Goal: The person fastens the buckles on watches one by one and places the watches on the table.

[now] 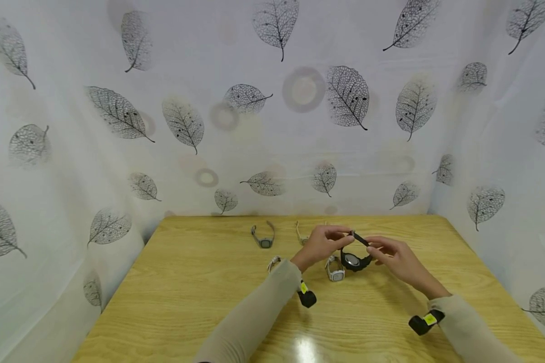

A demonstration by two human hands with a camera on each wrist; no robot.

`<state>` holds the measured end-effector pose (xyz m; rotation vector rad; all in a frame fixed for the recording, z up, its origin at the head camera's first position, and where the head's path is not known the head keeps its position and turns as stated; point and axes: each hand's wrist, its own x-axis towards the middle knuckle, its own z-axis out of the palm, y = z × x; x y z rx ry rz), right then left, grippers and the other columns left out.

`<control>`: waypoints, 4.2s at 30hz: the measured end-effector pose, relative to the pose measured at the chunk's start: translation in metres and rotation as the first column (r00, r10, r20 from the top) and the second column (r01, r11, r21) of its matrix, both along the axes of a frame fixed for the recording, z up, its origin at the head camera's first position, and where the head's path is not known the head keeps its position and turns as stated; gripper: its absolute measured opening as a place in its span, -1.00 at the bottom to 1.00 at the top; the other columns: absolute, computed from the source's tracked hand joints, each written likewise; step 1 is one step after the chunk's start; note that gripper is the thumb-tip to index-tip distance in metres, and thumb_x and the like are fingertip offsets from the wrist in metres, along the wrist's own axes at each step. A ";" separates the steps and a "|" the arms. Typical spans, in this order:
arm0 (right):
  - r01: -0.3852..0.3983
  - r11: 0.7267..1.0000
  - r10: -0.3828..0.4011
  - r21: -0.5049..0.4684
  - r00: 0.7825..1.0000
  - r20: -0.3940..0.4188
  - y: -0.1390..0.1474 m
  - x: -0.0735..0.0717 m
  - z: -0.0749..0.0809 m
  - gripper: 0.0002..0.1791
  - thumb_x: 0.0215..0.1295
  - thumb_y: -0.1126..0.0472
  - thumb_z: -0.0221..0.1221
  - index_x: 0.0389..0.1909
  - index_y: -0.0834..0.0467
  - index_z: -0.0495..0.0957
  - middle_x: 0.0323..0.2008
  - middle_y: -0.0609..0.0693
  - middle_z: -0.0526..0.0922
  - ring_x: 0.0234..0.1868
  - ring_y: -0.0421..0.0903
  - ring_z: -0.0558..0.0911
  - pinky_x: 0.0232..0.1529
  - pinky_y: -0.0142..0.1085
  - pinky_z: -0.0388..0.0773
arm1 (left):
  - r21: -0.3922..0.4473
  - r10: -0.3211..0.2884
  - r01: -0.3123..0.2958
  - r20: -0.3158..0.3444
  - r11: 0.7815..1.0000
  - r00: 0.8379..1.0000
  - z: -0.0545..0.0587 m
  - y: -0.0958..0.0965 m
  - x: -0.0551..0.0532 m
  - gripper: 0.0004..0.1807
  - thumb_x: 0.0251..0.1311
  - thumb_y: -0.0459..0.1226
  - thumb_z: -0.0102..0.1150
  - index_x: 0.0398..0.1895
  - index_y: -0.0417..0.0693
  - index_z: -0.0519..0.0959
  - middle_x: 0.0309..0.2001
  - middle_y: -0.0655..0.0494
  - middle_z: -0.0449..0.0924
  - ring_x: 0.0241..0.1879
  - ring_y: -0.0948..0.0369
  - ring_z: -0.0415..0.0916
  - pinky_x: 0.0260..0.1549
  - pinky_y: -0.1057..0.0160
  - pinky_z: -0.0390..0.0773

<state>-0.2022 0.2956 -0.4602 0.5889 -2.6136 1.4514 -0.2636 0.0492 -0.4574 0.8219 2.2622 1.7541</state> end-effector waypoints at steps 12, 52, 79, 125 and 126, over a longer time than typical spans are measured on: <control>-0.011 1.000 0.011 -0.024 1.000 0.024 -0.002 0.002 -0.004 -0.60 0.56 0.19 0.15 0.32 0.23 0.53 -0.04 0.34 0.66 -0.21 0.06 0.73 -0.19 -0.07 0.74 | 0.018 -0.027 0.027 0.010 0.999 1.000 -0.001 0.001 0.000 -0.63 0.36 -0.03 0.33 0.17 0.11 0.71 -0.02 0.31 0.71 -0.14 0.38 0.63 -0.18 0.33 0.66; 0.163 0.956 -0.164 -0.246 0.986 0.017 -0.015 -0.007 -0.008 -0.63 0.52 0.16 0.21 0.21 0.27 0.61 -0.13 0.18 0.70 -0.30 -0.09 0.69 -0.25 -0.26 0.73 | 0.257 0.026 -0.071 0.174 0.964 0.984 -0.002 0.011 -0.008 -0.75 0.31 -0.24 0.40 0.02 -0.04 0.75 -0.12 0.15 0.75 -0.15 0.24 0.68 -0.13 0.29 0.70; 0.185 0.958 -0.202 -0.221 0.978 -0.059 -0.009 -0.010 -0.003 -0.67 0.48 0.19 0.26 0.17 0.22 0.65 -0.20 0.14 0.73 -0.27 -0.15 0.69 -0.25 -0.28 0.70 | 0.244 -0.006 -0.038 0.175 0.969 0.984 0.007 0.010 -0.008 -0.75 0.33 -0.15 0.39 0.04 0.11 0.75 -0.14 0.23 0.77 -0.02 -0.02 0.69 -0.01 0.02 0.70; 0.203 0.948 -0.204 -0.247 0.979 0.021 -0.025 -0.004 -0.005 -0.63 0.49 0.10 0.25 0.19 0.20 0.64 -0.10 0.08 0.73 -0.19 -0.16 0.70 -0.19 -0.35 0.68 | 0.248 -0.011 -0.032 0.169 0.968 0.986 0.012 0.006 -0.003 -0.70 0.31 -0.19 0.40 0.08 0.01 0.72 -0.14 0.18 0.74 -0.18 0.28 0.63 -0.18 0.30 0.65; 0.202 0.947 -0.203 -0.249 0.979 0.022 -0.025 -0.004 -0.005 -0.63 0.49 0.10 0.24 0.19 0.20 0.64 -0.10 0.09 0.73 -0.20 -0.16 0.70 -0.19 -0.34 0.68 | 0.242 -0.009 -0.031 0.163 0.970 0.987 0.012 0.006 -0.003 -0.70 0.31 -0.19 0.40 0.09 0.01 0.72 -0.14 0.19 0.74 -0.18 0.28 0.63 -0.17 0.27 0.65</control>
